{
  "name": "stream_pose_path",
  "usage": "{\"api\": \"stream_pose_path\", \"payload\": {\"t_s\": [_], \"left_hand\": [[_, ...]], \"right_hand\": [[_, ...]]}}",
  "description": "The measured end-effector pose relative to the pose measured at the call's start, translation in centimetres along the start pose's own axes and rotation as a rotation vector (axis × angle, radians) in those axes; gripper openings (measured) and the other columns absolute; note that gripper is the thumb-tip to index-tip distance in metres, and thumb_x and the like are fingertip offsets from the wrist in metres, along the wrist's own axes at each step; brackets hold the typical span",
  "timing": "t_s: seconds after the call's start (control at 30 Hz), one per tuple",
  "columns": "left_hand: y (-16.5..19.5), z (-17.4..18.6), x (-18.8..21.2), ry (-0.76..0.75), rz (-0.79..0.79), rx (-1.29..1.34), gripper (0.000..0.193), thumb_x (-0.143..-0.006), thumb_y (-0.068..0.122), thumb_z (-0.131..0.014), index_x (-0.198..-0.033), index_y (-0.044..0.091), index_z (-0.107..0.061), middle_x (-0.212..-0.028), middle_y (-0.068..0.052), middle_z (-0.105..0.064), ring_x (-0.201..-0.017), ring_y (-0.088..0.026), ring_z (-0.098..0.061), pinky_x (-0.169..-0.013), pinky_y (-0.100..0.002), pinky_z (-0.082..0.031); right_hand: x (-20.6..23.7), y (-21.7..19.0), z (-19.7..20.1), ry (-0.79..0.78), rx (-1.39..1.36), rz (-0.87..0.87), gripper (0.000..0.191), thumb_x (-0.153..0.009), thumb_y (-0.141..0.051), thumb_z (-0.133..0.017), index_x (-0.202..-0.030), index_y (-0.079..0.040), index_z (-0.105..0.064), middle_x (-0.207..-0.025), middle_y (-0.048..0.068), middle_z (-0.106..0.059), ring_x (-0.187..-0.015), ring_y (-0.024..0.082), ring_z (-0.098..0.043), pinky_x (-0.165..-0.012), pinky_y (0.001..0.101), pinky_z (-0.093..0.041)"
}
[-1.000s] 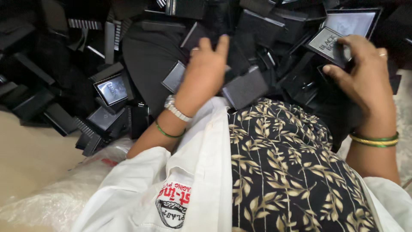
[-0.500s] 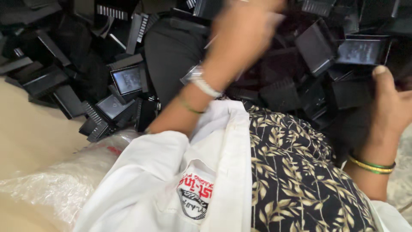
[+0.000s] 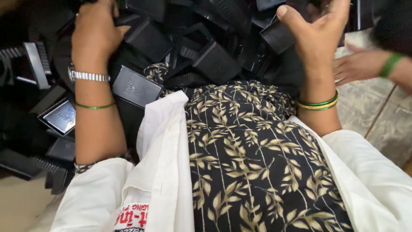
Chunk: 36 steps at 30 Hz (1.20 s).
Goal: The person sits on the floor and repeatedly picks up small black plastic components from a pile. They insert a ribbed piece into a rectangular housing, then place the assembled unit aside. The process continues with multiple identical parts.
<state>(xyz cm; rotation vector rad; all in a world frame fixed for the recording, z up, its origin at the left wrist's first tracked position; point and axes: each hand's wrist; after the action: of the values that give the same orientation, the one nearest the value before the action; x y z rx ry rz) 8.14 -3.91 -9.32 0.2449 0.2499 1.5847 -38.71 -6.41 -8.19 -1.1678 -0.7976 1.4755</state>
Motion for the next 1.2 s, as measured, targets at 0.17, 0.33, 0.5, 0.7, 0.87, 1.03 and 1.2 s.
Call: {"api": "stream_pose_path", "payload": {"t_s": [0.17,0.33,0.5,0.7,0.87,1.03,1.2], "left_hand": [[2.1,-1.0,-1.0,0.155,-0.318,-0.022,0.043,-0.082,0.014,-0.084,-0.116,-0.003,-0.066,-0.112,-0.031,-0.066,-0.099,-0.050,-0.061,-0.080,-0.055,-0.051],[8.0,-2.3,-3.3,0.190,-0.435,0.262,0.033,-0.091,0.016,-0.078,-0.116,-0.003,-0.068,-0.106,-0.028,-0.068,-0.098,-0.047,-0.064,-0.084,-0.053,-0.052],[15.7,-2.5,-5.8,0.095,-0.402,0.416,0.033,-0.083,0.023,-0.078,-0.108,0.004,-0.068,-0.098,-0.021,-0.071,-0.092,-0.040,-0.069,-0.080,-0.052,-0.054],[17.7,-1.1,-4.7,0.490,-0.572,0.254,0.045,-0.063,0.032,-0.084,-0.094,0.006,-0.064,-0.091,-0.017,-0.069,-0.088,-0.040,-0.066,-0.073,-0.049,-0.054],[14.8,4.5,-1.3,0.360,-0.055,0.681,0.035,-0.091,0.039,-0.080,-0.092,0.005,-0.071,-0.083,-0.005,-0.071,-0.073,-0.017,-0.067,-0.068,-0.038,-0.052],[15.6,4.5,4.1,0.002,0.032,1.819,0.082,-0.102,0.034,-0.071,-0.160,0.023,-0.015,-0.130,-0.002,-0.063,-0.098,-0.015,-0.073,-0.067,-0.030,-0.061],[16.6,0.5,6.6,-0.269,-0.152,1.473,0.114,-0.094,0.005,-0.081,-0.169,0.027,0.002,-0.112,-0.015,-0.069,-0.099,-0.017,-0.071,-0.086,-0.029,-0.059]], "right_hand": [[-0.1,-1.3,-0.1,-0.058,-0.098,0.054,0.061,-0.095,0.000,-0.092,-0.138,-0.002,-0.050,-0.131,0.007,-0.060,-0.119,0.018,-0.058,-0.105,0.0317,-0.047],[0.2,-2.4,-1.1,-0.105,-0.247,-0.021,0.069,-0.090,-0.003,-0.092,-0.141,-0.004,-0.045,-0.127,0.006,-0.058,-0.113,0.017,-0.061,-0.098,0.0293,-0.053],[2.0,-4.7,-2.0,-0.095,-0.309,-0.047,0.088,-0.093,-0.003,-0.091,-0.158,-0.006,-0.031,-0.131,0.006,-0.055,-0.117,0.018,-0.061,-0.103,0.0293,-0.053],[3.5,-4.7,-2.7,-0.145,-0.390,-0.014,0.094,-0.097,-0.001,-0.084,-0.167,-0.008,-0.022,-0.131,0.007,-0.053,-0.119,0.018,-0.059,-0.106,0.0279,-0.050],[3.2,-4.4,-2.5,-0.110,-0.338,-0.011,0.088,-0.098,-0.003,-0.085,-0.163,-0.006,-0.026,-0.131,0.006,-0.054,-0.117,0.014,-0.057,-0.103,0.0247,-0.049],[3.0,-6.9,-4.4,-0.276,-0.396,-0.020,0.072,-0.097,-0.015,-0.085,-0.158,-0.002,-0.049,-0.124,0.003,-0.056,-0.108,0.009,-0.056,-0.096,0.0228,-0.049],[3.8,-9.7,-5.7,-0.542,-0.527,-0.153,0.068,-0.098,-0.019,-0.078,-0.154,0.006,-0.048,-0.140,0.012,-0.062,-0.128,0.016,-0.061,-0.113,0.0314,-0.049]]}}
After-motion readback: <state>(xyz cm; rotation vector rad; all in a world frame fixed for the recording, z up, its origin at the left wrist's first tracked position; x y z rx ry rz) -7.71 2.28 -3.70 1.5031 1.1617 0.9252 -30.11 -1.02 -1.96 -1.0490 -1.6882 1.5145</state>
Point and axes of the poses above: each hand's wrist, its own x-axis away from the middle knuckle, its own z-axis out of the back of the hand, y = z × x
